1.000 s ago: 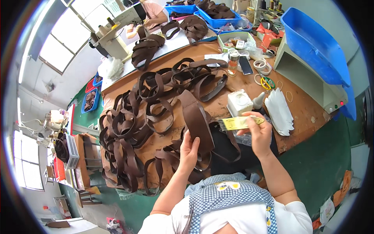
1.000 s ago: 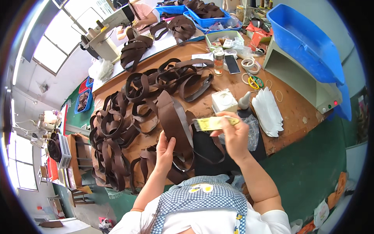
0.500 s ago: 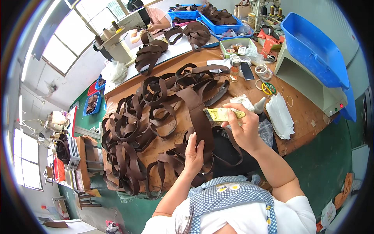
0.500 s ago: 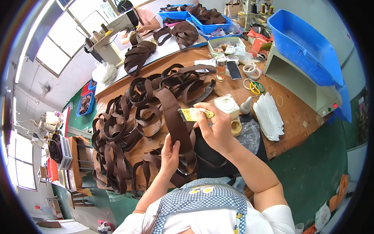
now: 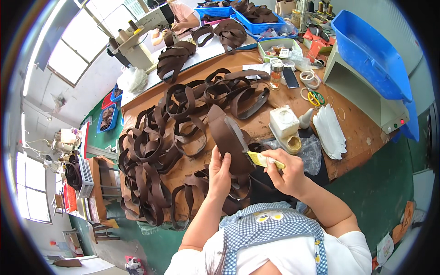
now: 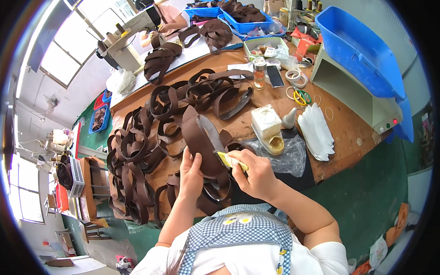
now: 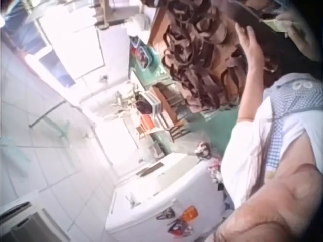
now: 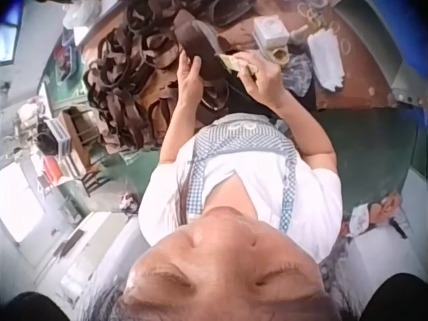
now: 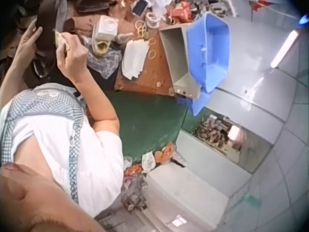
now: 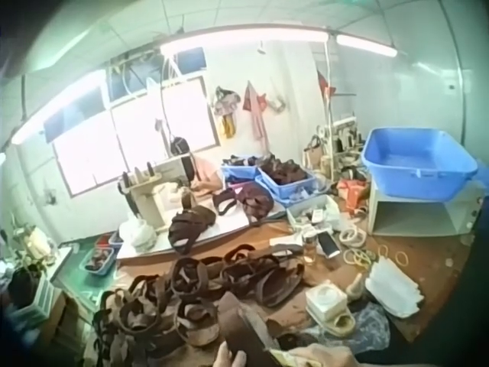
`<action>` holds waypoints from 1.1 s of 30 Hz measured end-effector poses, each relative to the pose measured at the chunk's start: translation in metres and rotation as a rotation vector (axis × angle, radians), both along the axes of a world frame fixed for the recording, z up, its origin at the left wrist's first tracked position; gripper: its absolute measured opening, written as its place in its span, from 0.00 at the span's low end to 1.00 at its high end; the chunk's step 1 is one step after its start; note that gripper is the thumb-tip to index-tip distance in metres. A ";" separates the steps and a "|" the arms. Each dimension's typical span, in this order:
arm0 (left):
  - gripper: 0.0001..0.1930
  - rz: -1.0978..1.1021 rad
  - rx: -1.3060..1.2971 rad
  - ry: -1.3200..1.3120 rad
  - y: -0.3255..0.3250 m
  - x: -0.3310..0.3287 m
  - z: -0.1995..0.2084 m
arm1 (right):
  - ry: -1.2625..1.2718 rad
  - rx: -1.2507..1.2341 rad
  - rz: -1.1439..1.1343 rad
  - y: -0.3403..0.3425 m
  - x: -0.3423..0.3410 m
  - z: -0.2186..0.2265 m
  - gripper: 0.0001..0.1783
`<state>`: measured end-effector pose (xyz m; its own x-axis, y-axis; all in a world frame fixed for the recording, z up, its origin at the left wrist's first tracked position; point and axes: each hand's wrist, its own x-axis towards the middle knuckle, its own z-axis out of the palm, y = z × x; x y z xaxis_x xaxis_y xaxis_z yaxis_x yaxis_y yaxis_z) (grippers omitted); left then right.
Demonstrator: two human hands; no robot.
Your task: Apply glue to the edges of leather shoe upper components using a brush and then organizing the parts.
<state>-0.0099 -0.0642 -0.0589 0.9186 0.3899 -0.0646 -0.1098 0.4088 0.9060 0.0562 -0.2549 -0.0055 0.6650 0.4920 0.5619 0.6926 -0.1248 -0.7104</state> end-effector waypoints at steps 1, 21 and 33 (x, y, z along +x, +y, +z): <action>0.21 -0.003 -0.077 0.028 0.002 0.001 0.005 | -0.010 -0.002 0.008 -0.003 -0.002 -0.001 0.11; 0.29 -0.298 -0.301 -0.012 0.042 0.005 0.050 | 0.210 0.237 -0.106 -0.034 0.006 0.013 0.11; 0.23 -0.106 0.186 0.023 0.035 0.006 0.062 | 0.073 0.166 0.047 0.024 0.033 0.061 0.09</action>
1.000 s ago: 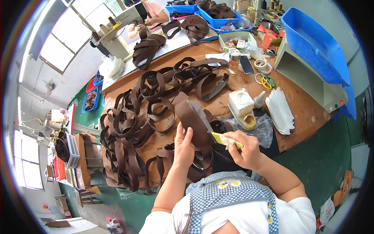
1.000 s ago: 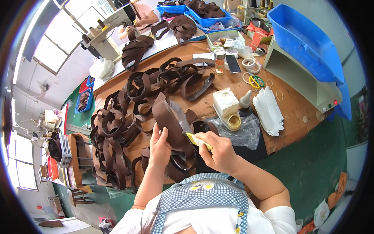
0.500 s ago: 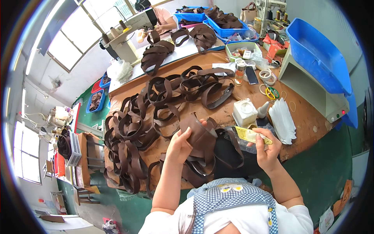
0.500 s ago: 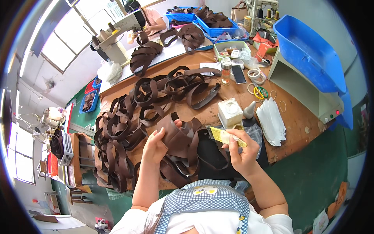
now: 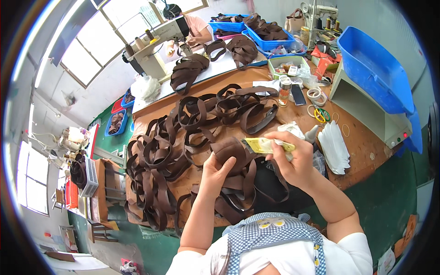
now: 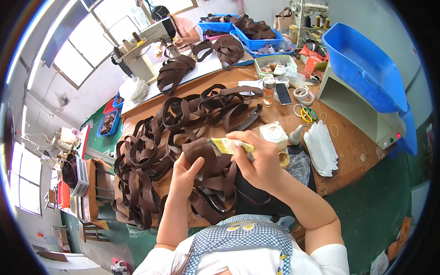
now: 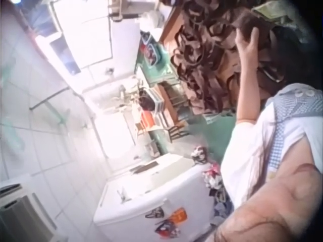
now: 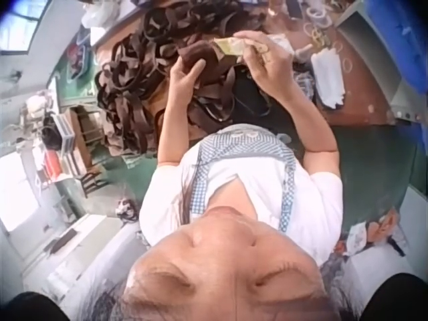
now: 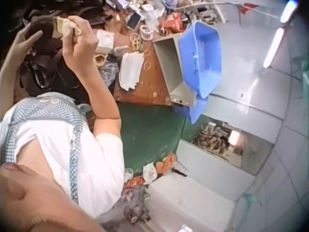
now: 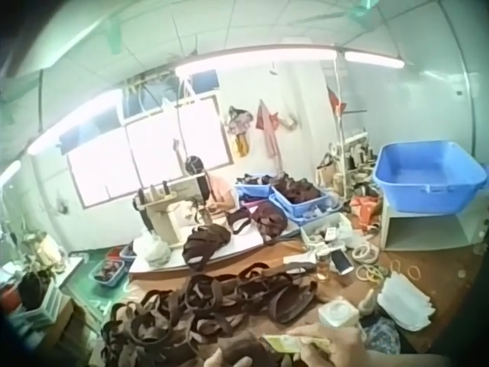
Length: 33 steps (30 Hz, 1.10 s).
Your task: Apply glue to the edges of leather shoe upper components using a brush and then organizing the parts.
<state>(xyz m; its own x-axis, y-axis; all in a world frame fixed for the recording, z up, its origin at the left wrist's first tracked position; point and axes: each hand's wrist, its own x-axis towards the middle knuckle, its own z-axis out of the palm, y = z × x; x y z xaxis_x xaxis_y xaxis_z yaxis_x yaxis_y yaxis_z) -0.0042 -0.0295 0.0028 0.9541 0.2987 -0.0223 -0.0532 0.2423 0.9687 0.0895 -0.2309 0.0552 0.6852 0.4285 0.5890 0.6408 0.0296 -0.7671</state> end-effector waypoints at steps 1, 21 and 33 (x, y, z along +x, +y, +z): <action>0.22 -0.002 0.028 0.013 -0.001 -0.001 0.001 | -0.001 0.001 -0.003 0.004 0.004 0.001 0.09; 0.19 -0.050 -0.281 0.028 0.014 0.003 0.007 | -0.296 -0.127 0.086 -0.011 -0.011 -0.017 0.14; 0.12 -0.052 -0.562 0.106 0.038 0.008 -0.009 | -0.417 -0.134 0.234 -0.026 -0.003 -0.028 0.17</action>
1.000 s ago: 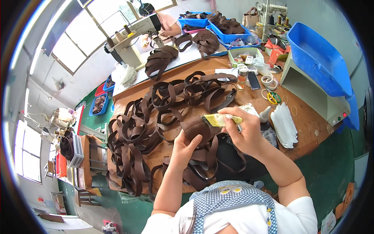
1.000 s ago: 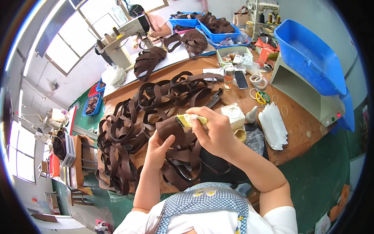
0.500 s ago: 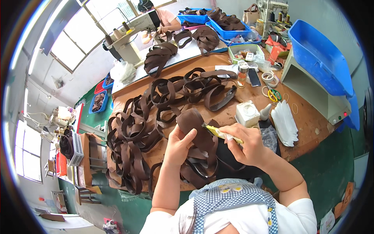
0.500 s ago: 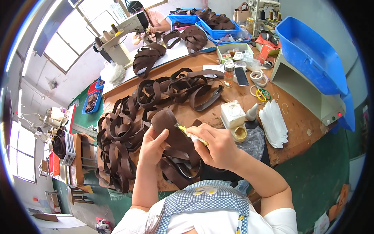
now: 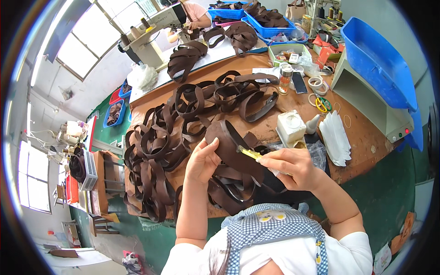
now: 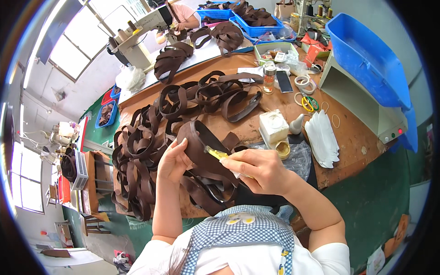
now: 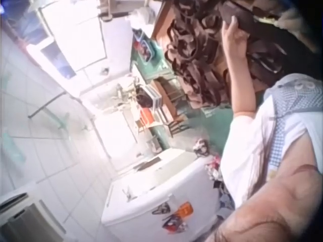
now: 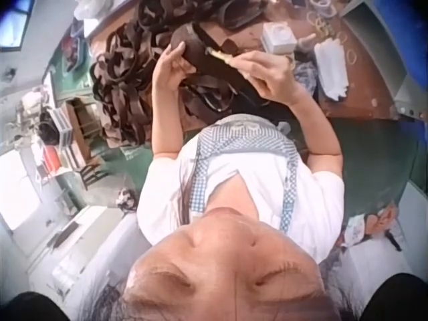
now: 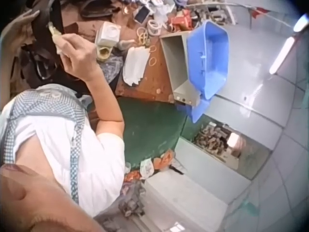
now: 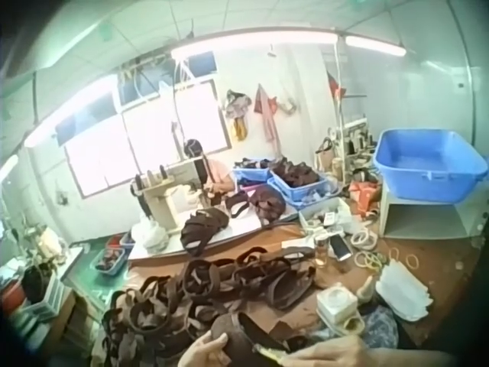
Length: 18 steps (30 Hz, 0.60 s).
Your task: Apply glue to the edges of leather shoe upper components using a brush and then organizing the parts.
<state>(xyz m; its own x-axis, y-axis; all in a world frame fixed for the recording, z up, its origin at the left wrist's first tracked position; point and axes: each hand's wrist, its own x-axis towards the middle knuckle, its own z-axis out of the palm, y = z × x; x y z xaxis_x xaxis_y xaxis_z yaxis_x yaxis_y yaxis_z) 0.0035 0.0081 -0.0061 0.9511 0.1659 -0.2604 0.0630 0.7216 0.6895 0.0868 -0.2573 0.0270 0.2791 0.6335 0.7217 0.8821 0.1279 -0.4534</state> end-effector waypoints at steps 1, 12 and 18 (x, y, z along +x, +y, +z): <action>0.12 0.004 -0.001 0.002 0.002 0.000 -0.002 | 0.000 -0.027 0.008 -0.001 0.000 0.000 0.17; 0.16 -0.025 -0.151 -0.063 0.013 -0.001 -0.008 | -0.043 -0.100 0.040 -0.009 0.007 -0.012 0.16; 0.16 -0.028 -0.179 -0.064 0.013 0.001 -0.008 | -0.050 -0.126 0.032 -0.014 0.009 -0.015 0.16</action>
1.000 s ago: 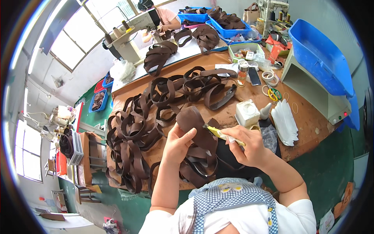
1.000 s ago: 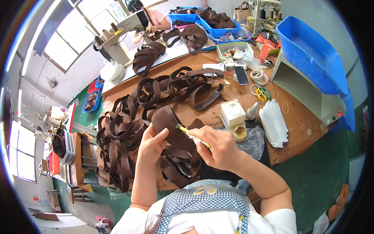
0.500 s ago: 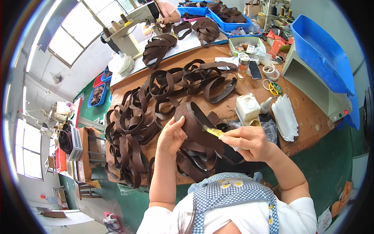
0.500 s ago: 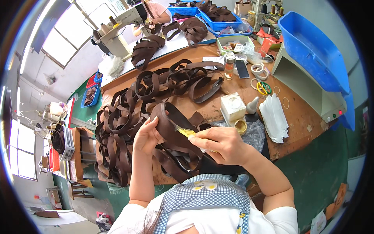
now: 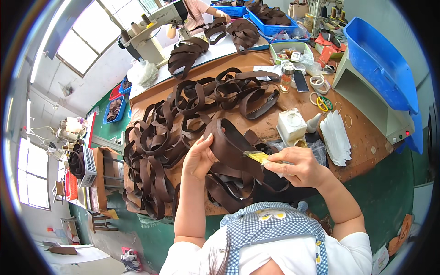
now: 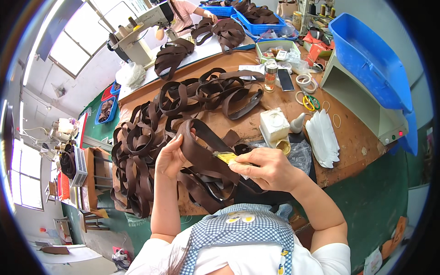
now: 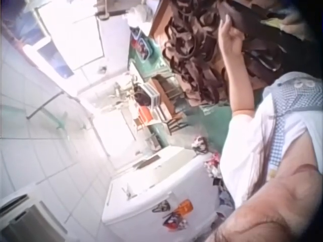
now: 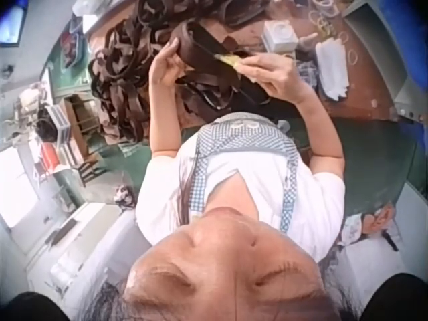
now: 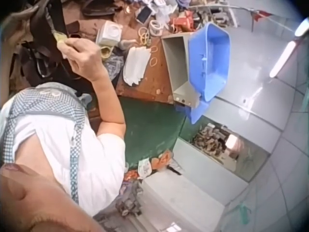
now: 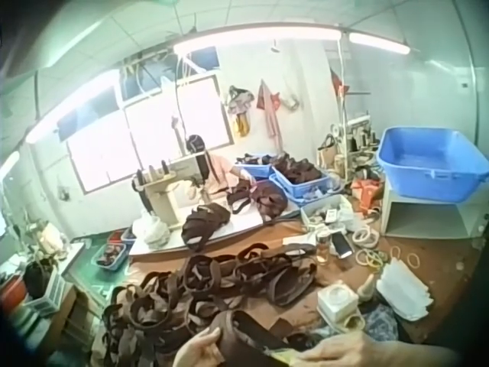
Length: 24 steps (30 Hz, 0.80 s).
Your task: Apply glue to the edges of leather shoe upper components using a brush and then organizing the parts.
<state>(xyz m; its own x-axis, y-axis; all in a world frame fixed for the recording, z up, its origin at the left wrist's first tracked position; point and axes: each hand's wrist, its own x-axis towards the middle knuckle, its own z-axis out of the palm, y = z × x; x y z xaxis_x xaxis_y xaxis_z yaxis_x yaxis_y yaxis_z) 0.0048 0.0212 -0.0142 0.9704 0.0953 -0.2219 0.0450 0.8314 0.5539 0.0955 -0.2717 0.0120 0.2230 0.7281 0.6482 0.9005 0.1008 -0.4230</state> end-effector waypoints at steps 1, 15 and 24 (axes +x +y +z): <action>0.16 -0.003 -0.001 -0.001 -0.001 0.001 -0.001 | 0.005 -0.004 -0.002 -0.001 0.000 0.001 0.16; 0.12 -0.054 0.266 0.083 -0.038 0.035 0.006 | 0.180 0.278 -0.328 -0.022 0.009 -0.008 0.17; 0.22 -0.028 0.347 -0.193 -0.101 0.164 0.017 | 0.733 0.406 -0.832 -0.130 -0.015 -0.069 0.10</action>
